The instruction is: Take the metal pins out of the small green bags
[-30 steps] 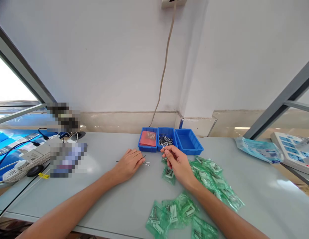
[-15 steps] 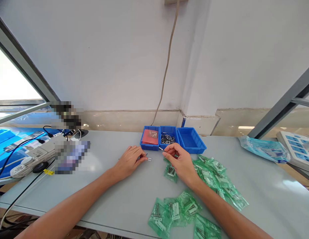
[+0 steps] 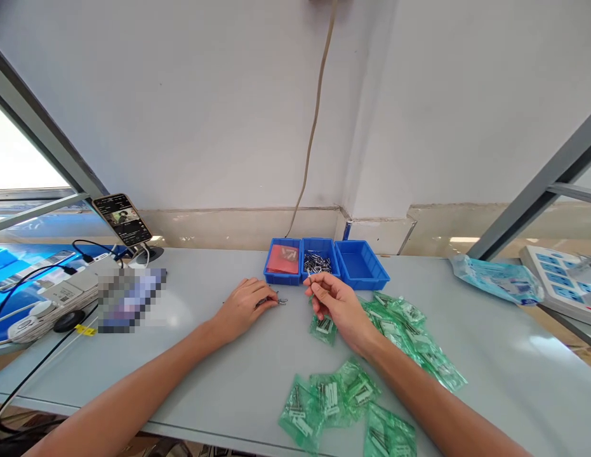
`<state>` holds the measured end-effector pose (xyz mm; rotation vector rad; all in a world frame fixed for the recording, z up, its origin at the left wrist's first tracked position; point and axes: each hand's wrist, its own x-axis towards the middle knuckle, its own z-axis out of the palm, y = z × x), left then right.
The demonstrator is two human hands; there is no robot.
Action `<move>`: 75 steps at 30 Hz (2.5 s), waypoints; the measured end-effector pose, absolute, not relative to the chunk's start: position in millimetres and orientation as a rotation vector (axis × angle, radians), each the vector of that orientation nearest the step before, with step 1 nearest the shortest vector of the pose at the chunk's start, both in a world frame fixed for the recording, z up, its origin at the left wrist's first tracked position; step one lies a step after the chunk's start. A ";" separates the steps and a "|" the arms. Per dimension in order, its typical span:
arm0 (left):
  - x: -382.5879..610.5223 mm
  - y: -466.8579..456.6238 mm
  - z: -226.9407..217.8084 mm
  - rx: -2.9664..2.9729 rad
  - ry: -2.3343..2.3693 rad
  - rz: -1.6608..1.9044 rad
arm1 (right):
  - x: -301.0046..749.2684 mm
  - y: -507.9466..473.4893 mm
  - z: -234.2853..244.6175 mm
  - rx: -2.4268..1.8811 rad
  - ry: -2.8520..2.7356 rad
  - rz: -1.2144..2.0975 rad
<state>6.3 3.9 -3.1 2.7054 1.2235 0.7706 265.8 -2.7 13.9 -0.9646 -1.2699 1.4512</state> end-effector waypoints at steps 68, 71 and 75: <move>21.4 -10.5 5.1 2.417 1.015 1.098 | 258.1 -12.2 7.5 -0.961 -2.158 0.741; 22.6 -11.6 5.4 2.416 1.012 1.096 | 258.3 -12.4 6.2 -0.950 -2.187 0.712; 24.6 -13.9 7.3 2.403 1.039 1.090 | 258.3 -14.5 4.8 -0.925 -2.225 0.643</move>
